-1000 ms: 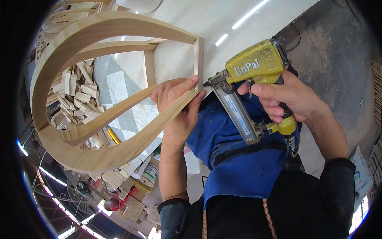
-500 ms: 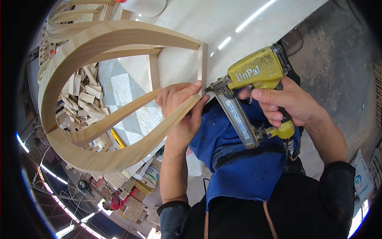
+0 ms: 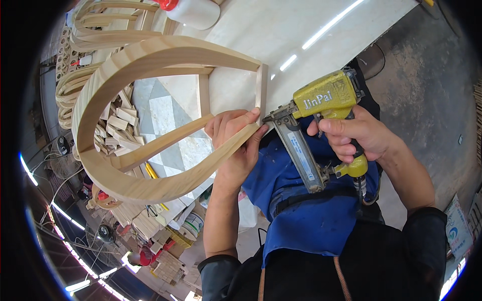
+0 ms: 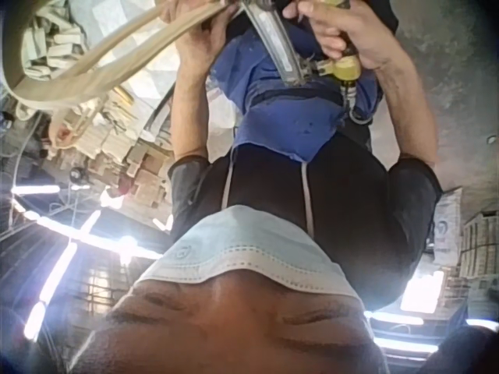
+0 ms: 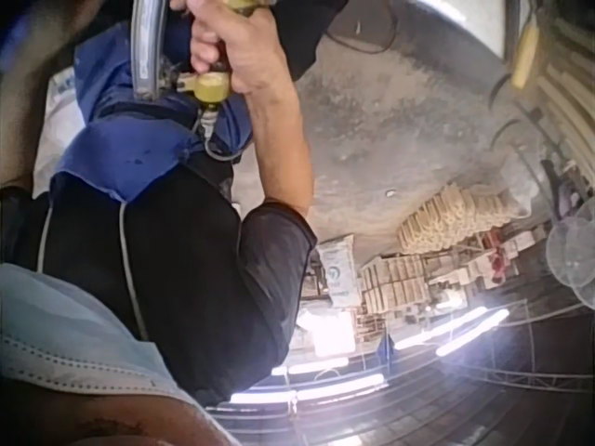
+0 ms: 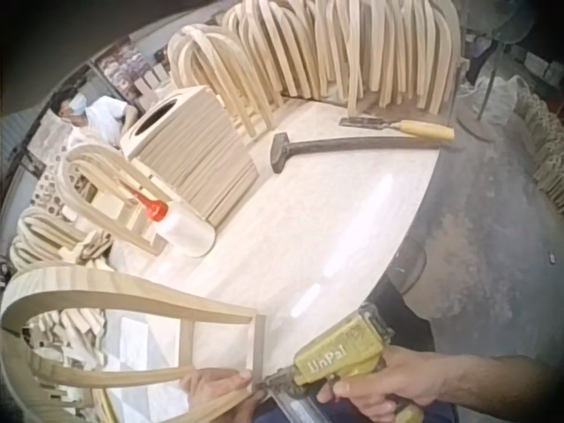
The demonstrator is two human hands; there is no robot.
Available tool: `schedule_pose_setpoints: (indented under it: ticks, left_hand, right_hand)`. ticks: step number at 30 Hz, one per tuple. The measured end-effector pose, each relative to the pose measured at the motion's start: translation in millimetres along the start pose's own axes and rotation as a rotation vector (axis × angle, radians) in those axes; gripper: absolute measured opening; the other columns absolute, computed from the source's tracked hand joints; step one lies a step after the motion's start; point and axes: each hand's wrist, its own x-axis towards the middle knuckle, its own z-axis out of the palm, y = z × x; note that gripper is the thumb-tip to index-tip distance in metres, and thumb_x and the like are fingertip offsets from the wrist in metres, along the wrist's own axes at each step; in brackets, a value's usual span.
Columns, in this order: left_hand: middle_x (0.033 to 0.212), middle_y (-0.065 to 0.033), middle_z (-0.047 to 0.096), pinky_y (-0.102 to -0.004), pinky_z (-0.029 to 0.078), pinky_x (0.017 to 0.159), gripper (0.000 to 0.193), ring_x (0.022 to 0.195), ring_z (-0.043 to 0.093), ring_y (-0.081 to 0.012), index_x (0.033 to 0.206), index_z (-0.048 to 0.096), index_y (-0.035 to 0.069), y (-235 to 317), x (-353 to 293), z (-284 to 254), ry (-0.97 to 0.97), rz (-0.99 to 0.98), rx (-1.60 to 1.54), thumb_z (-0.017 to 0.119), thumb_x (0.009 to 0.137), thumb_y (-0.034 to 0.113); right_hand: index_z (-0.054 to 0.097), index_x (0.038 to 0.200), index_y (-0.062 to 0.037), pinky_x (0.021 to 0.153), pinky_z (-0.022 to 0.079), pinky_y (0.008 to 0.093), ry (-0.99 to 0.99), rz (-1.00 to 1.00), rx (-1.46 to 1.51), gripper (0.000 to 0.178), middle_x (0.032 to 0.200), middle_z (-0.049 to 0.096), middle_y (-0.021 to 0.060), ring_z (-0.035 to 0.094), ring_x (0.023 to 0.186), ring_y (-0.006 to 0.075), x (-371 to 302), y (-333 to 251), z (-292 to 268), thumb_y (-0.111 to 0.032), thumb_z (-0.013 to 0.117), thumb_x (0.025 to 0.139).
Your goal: Assembling curved wooden furniture components using a pneumatic nail gun at a factory workbench.
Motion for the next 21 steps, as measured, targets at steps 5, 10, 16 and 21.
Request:
schedule_pose_setpoints:
  ticks: [5, 10, 16, 21]
  left_hand:
    - [0.109, -0.0027, 0.075, -0.0394, 0.04, 0.102, 0.041, 0.104, 0.067, -0.0222, 0.131, 0.075, 0.018, -0.8, -0.8, -0.5, 0.008, 0.01, 0.005, 0.089, 0.092, 0.013]
    - [0.109, -0.0027, 0.075, -0.0396, 0.04, 0.103, 0.04, 0.105, 0.067, -0.0224, 0.13, 0.075, 0.018, -1.3, -1.2, 0.1, 0.008, 0.011, 0.005, 0.088, 0.093, 0.013]
    - [0.108, -0.003, 0.075, -0.04, 0.039, 0.103, 0.04, 0.105, 0.066, -0.023, 0.13, 0.075, 0.018, -0.8, -0.4, -0.8, 0.004, 0.01, -0.012, 0.088, 0.093, 0.012]
    - [0.109, -0.0033, 0.075, -0.0403, 0.039, 0.103, 0.04, 0.105, 0.066, -0.0234, 0.13, 0.075, 0.018, 0.5, -0.9, -0.8, 0.002, -0.011, -0.018, 0.087, 0.093, 0.011]
  right_hand:
    - [0.07, 0.125, 0.0105, 0.04, 0.042, 0.0217, -0.024, -0.01, 0.024, 0.033, 0.058, 0.051, -0.004, 0.047, 0.041, 0.0065, 1.3, -0.1, 1.9, -0.019, 0.072, 0.111]
    - [0.069, 0.126, 0.0108, 0.04, 0.042, 0.0213, -0.022, -0.021, 0.028, 0.034, 0.058, 0.05, -0.0043, 0.047, 0.041, 0.0063, 1.4, 1.1, 1.8, -0.019, 0.072, 0.111]
    - [0.069, 0.127, 0.011, 0.04, 0.042, 0.0215, -0.027, -0.03, 0.05, 0.035, 0.058, 0.049, -0.0041, 0.047, 0.041, 0.0064, 1.4, 3.9, 0.7, -0.02, 0.072, 0.111]
    - [0.07, 0.125, 0.0109, 0.04, 0.042, 0.0221, -0.009, -0.029, 0.043, 0.035, 0.059, 0.049, -0.0038, 0.047, 0.041, 0.0068, 1.8, 4.1, 2.1, -0.02, 0.073, 0.111]
